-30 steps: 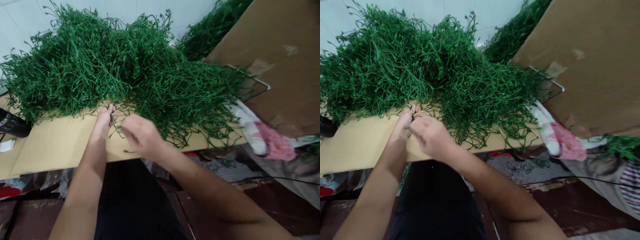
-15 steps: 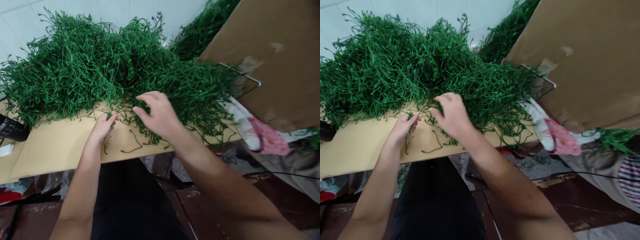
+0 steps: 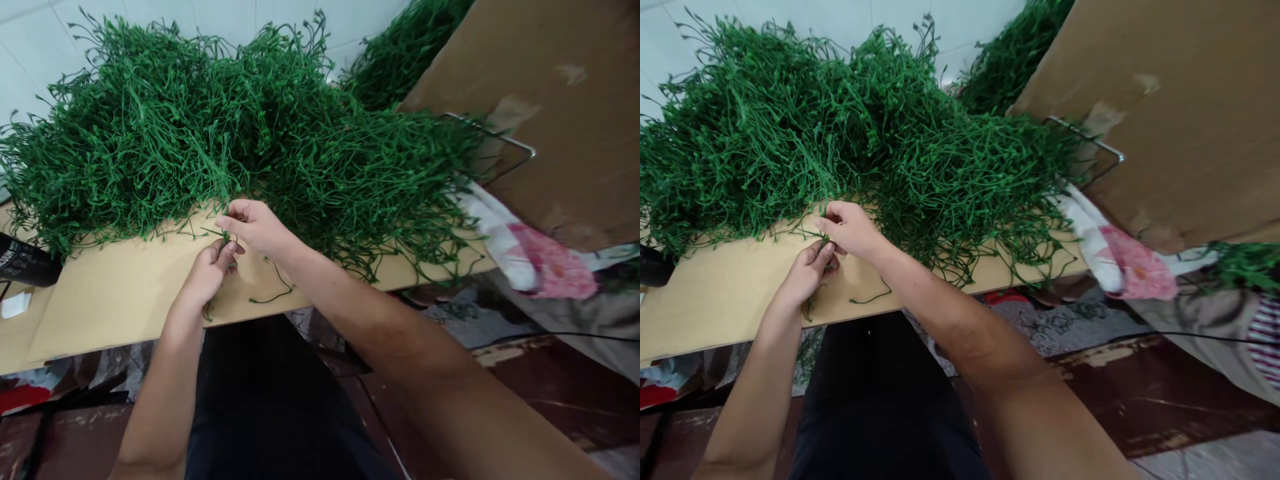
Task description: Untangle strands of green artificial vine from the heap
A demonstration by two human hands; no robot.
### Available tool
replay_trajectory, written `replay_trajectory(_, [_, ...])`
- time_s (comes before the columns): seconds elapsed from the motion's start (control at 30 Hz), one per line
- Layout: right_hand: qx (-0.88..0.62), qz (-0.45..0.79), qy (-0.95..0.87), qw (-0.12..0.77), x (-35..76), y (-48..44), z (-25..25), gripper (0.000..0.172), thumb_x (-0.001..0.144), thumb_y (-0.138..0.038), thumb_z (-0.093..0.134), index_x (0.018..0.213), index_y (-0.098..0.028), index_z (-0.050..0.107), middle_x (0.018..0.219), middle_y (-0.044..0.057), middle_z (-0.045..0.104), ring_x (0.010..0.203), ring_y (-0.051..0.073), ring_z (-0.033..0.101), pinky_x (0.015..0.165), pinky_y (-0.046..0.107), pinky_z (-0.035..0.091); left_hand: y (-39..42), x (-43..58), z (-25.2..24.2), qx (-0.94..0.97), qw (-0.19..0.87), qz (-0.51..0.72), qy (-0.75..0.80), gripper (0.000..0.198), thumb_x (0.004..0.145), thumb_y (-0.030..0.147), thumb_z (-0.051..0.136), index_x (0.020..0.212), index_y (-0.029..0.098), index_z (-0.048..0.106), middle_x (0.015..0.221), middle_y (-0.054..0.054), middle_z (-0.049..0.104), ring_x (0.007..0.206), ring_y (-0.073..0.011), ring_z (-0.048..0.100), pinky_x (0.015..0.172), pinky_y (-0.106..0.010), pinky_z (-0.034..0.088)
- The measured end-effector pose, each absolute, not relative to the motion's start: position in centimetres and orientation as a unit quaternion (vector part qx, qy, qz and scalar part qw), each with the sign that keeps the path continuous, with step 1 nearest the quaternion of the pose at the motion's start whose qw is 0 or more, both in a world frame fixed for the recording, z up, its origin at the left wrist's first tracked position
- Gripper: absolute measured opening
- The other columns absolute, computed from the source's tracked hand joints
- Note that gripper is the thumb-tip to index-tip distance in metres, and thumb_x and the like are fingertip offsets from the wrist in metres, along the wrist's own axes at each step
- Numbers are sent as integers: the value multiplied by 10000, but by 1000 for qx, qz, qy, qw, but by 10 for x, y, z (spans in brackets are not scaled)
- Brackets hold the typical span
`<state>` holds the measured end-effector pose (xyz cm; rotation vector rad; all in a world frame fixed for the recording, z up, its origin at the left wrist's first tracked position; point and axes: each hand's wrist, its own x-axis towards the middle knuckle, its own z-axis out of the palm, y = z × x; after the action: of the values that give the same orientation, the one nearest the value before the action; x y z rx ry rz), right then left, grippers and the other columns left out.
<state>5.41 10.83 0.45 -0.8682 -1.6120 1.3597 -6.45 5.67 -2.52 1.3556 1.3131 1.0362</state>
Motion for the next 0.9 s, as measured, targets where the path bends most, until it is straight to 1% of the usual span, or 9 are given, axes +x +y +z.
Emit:
replay_trajectory(0.1, [-291,607,-573,467,58,108,4,251,727,-309,645,608,-174,470,606,-35,558,552,50,458,554,198,393,49,-68,-19,562,473,416,536,307,850,423,448,759,141,529,467,65,372,416,-46,322,433,-178,243])
replay_trajectory(0.17, [-275,642,-535,476,60,108,4,266,686,-330,684,609,-164,491,692,-22,609,596,42,484,597,187,407,44,-73,-16,562,468,425,534,330,843,449,447,745,143,520,449,73,342,402,-40,285,421,-175,223])
replay_trajectory(0.23, [-277,680,-479,482,60,108,5,253,693,-323,678,622,-163,495,703,-23,612,607,42,498,590,182,401,38,-80,-14,544,479,437,532,340,829,473,461,748,147,515,443,77,335,391,-35,267,406,-171,203])
replay_trajectory(0.3, [-289,705,-415,497,60,109,7,210,731,-291,644,649,-168,495,676,-33,592,605,43,505,571,177,389,32,-87,-13,512,506,449,530,345,803,491,494,749,150,506,438,83,331,375,-27,244,389,-166,178])
replay_trajectory(0.4, [-306,714,-364,513,59,110,9,173,784,-262,590,680,-178,479,654,-43,568,577,40,497,551,175,380,23,-95,-11,467,537,471,521,359,761,502,552,733,147,501,429,87,334,355,-14,223,379,-159,159])
replay_trajectory(0.5, [-316,708,-379,505,59,109,7,193,795,-297,589,694,-179,476,668,-37,570,566,39,496,549,180,383,17,-99,-9,436,551,492,514,351,743,479,590,722,139,510,434,82,359,350,-5,232,378,-150,164])
replay_trajectory(0.7, [-311,667,-502,454,61,95,-1,303,746,-466,619,751,-172,544,769,-1,613,635,53,522,605,203,417,14,-104,-7,384,567,538,492,302,721,407,639,683,138,505,440,85,346,350,-2,263,371,-132,186])
replay_trajectory(0.8, [-301,644,-570,413,57,83,-4,326,707,-473,650,765,-165,560,753,-8,602,643,57,504,619,209,411,15,-103,-8,375,568,536,500,312,694,402,663,665,128,516,445,79,363,351,2,282,361,-124,181])
replay_trajectory(0.9, [-267,622,-633,375,50,72,-8,310,694,-442,665,745,-157,554,700,-20,570,636,68,491,642,233,411,16,-99,-10,373,562,536,507,322,683,417,667,671,126,531,455,63,422,358,-10,345,356,-126,224])
